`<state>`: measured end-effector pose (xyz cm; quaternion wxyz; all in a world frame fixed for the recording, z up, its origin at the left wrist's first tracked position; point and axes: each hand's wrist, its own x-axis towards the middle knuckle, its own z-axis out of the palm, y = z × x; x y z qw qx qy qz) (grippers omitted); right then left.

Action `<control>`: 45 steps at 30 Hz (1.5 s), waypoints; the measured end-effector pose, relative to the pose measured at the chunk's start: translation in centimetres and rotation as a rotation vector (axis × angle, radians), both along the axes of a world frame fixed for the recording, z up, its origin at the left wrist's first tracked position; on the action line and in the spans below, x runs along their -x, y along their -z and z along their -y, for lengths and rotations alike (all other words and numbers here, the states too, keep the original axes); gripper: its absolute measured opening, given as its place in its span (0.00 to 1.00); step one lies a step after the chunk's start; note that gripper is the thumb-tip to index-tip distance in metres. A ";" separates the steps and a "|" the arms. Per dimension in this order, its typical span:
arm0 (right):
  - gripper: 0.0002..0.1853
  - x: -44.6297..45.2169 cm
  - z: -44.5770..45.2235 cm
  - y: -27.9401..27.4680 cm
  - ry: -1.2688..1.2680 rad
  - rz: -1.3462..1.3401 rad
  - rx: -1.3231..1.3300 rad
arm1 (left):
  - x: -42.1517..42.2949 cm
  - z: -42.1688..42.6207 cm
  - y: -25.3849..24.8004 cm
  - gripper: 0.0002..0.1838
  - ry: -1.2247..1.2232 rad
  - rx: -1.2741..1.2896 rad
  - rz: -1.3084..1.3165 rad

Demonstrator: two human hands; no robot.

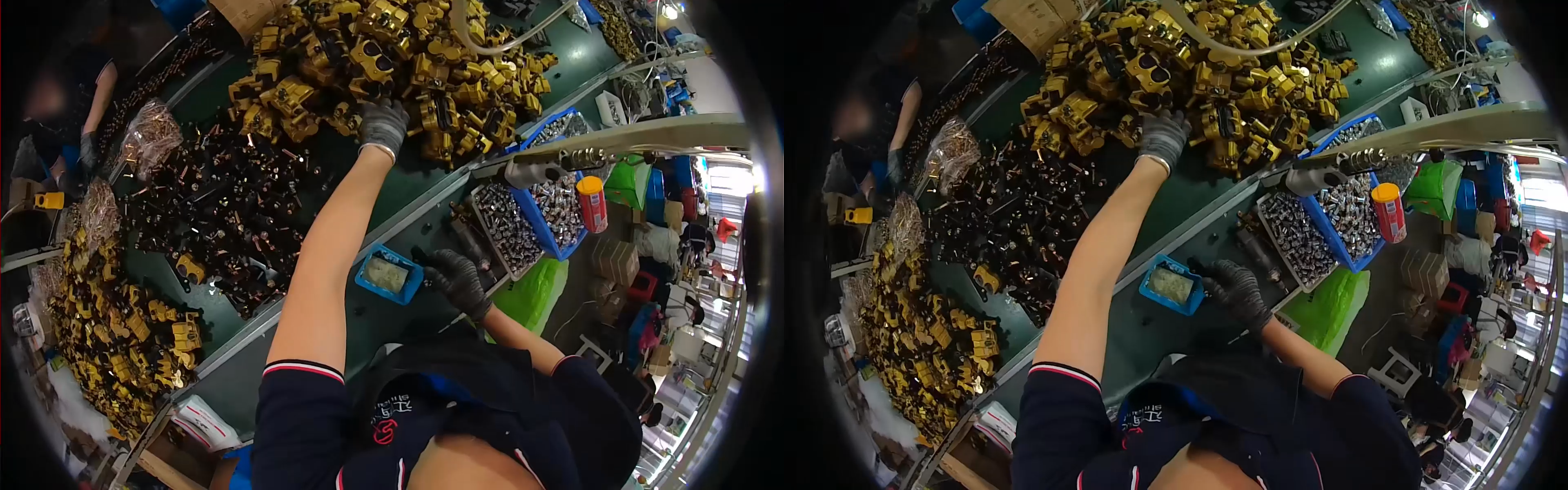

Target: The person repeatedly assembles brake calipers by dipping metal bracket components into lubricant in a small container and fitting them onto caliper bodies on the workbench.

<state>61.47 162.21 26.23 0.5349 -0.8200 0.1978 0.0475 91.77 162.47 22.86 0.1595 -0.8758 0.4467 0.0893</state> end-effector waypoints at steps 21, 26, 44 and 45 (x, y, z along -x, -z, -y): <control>0.12 -1.2 -4.4 8.0 -0.499 -0.144 0.246 | 6.3 -6.7 4.2 0.41 -0.243 0.282 -0.195; 0.14 -0.1 -2.7 3.0 -0.238 0.003 -0.196 | 7.9 -14.7 3.6 0.27 -0.939 1.450 -1.514; 0.12 -3.7 -6.6 -5.5 -0.289 0.062 -0.316 | 25.5 -25.8 -3.5 0.26 -1.108 1.973 -1.106; 0.12 -3.6 -6.7 -5.7 -0.265 0.055 -0.245 | 25.6 -25.8 -3.8 0.29 -1.147 2.008 -1.150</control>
